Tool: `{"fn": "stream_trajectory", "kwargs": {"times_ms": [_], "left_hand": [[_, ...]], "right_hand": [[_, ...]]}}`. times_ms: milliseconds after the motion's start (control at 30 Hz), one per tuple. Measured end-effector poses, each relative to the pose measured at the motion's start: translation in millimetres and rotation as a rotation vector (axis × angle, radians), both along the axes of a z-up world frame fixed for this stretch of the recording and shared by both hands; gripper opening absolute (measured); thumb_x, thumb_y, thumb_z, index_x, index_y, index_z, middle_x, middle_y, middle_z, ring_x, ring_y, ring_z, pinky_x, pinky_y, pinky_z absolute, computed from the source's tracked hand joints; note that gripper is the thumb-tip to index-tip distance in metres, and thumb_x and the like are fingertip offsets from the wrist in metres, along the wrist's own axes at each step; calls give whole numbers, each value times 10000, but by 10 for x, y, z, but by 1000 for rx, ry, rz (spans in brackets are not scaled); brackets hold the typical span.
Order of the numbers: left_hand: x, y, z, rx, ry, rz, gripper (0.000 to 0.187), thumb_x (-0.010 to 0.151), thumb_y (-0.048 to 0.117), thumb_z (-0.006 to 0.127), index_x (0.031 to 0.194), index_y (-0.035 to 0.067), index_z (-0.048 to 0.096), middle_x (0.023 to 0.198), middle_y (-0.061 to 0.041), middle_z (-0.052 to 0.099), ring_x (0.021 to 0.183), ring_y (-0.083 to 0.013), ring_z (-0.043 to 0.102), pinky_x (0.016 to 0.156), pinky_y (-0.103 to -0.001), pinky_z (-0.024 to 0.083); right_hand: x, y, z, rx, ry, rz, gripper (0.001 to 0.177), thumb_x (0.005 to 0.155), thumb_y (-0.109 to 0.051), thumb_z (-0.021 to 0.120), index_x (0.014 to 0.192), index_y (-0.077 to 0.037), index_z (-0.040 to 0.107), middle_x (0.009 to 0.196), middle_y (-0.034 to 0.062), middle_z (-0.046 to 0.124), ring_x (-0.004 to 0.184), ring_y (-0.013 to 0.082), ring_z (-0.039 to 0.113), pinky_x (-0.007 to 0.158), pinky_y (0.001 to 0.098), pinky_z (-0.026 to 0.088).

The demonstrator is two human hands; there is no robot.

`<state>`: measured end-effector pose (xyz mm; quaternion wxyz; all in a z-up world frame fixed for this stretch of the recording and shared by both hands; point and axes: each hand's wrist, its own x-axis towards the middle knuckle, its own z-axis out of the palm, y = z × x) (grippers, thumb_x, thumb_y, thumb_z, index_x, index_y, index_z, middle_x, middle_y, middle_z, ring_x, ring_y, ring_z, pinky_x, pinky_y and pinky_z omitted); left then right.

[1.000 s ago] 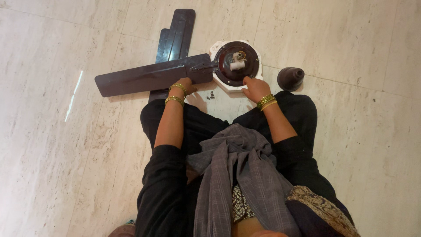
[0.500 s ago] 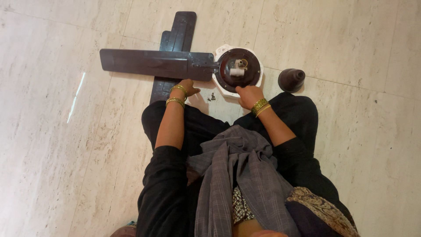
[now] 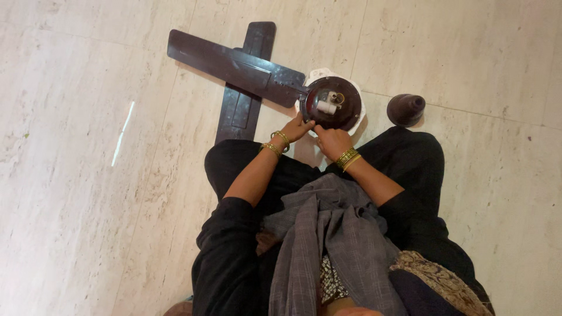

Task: The person sits on the floor and assembles a ceiling fan by attaching blades to the motor housing. They use a screwdriver to tighten screws securing each blade to the central hub.

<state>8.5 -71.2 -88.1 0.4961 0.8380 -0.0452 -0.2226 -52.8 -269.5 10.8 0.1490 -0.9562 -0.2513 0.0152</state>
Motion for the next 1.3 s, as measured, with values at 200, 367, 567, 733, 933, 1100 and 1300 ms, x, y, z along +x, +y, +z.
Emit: {"fn": "stream_trajectory", "kwargs": {"times_ms": [200,367,567,733,933,1100,1300], "left_hand": [[-29,-191,11,-333,27,283,840,912,598,606,1451,-11,396,1263,-230,666,1102,-296,656,925,-399,539],[104,-322,-55,-325,-33,357,953,945,683,550,1551,-26,353,1394,-279,589,1290,-339,562,1123,-399,422],[495,-86,3,-515,108,576,992,946,725,451,1615,46,179,1601,-235,365,1526,-335,311,1189,-417,303],[564,96,138,-626,75,825,917,933,678,392,1594,57,257,1515,-233,463,1451,-338,377,1108,-469,419],[463,150,117,-628,-74,924,732,1086,572,380,1304,-94,591,1289,-219,642,1174,-294,585,1038,-400,474],[503,213,80,-588,-114,870,642,1066,525,342,1303,-19,587,1219,-87,641,1118,-196,575,1005,-324,440],[484,293,-41,-561,-43,761,686,1086,547,361,1461,13,572,1122,-104,576,1041,-245,490,948,-352,470]], "right_hand": [[86,81,-50,30,-15,-27,214,917,-247,648,1038,-76,606,662,165,682,596,369,688,535,505,546],[314,191,-171,-4,-57,-45,234,915,-248,649,1075,-78,637,665,166,693,591,366,698,525,497,555],[705,439,-284,-89,-118,34,147,902,-221,645,856,-114,735,740,138,729,665,316,730,580,456,571],[982,817,-260,-170,-123,116,218,915,-241,639,773,-144,773,742,108,750,672,287,744,599,422,574],[1314,1225,-6,-320,-177,167,187,902,-256,637,862,-168,798,928,65,779,990,275,720,722,415,562],[1597,1414,243,-426,-4,112,311,978,-366,578,973,-155,807,1039,94,775,1161,306,639,972,612,412],[1760,1375,406,-438,168,-33,560,990,-556,459,1106,-111,779,1137,161,717,1188,380,605,1032,754,281]]}}
